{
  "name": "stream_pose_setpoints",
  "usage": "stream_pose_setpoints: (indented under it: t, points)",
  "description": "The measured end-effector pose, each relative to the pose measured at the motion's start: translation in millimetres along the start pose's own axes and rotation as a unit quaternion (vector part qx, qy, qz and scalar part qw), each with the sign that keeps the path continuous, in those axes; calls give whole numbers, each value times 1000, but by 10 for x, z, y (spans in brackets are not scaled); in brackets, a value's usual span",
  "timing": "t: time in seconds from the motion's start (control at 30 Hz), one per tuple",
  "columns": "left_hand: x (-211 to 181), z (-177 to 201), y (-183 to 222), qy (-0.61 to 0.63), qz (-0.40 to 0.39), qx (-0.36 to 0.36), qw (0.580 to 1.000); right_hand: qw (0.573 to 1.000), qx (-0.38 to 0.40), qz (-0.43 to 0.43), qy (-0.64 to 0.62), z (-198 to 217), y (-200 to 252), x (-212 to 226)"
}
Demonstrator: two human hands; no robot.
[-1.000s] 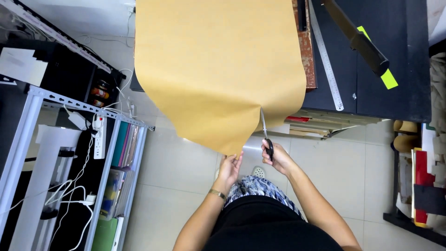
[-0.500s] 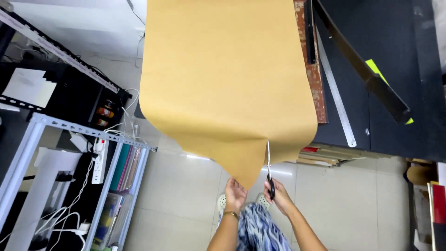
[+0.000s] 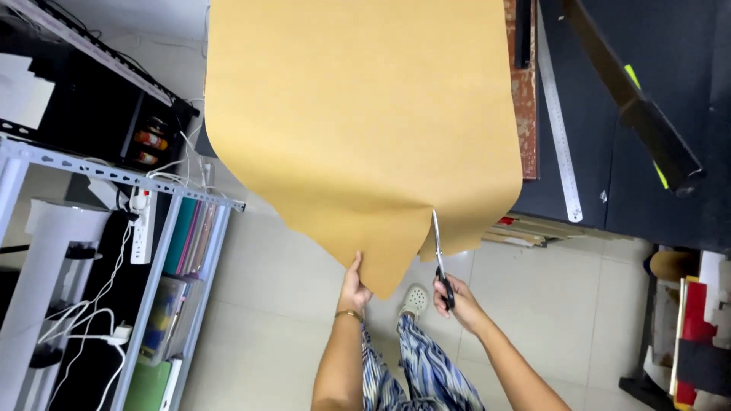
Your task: The person unfolds a large sheet of brown paper, cuts it in half with scissors, then uses a paper cutter to trim the pieces into smaller rectangles. The cut pieces are stacked on the table.
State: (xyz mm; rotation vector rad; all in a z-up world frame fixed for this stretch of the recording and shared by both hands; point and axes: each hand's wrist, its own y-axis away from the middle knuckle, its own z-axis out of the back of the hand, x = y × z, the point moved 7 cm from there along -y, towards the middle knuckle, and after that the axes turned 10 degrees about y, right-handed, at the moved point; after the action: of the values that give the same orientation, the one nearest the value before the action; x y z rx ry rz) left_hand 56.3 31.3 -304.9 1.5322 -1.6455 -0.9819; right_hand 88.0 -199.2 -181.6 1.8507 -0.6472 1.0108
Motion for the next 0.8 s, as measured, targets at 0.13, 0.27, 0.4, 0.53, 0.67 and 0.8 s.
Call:
stream_pose_setpoints:
  t: [0.13,0.27,0.4,0.53,0.67,0.8]
  points:
    - [-116,113,-162,-64,-11,23,998,999,3,-22,-27,-61,-8,-91]
    - [-254,150,205,-85,-56,24,994,999,-18,-40,-28,-95,31,-21]
    - [-149,168,901,-94,-124,11,988,998,3,-56,-20,-79,134,175]
    - [107,216,1653,-75,-197,16,977,987,128,-61,-76,-236,298,421]
    - [229,95,2410,-231,-257,-92,934,973,206,-74,-71,-382,419,629]
    - [254,274,2443,-376,-265,-97,883,975,178,-79,-107,-516,376,679]
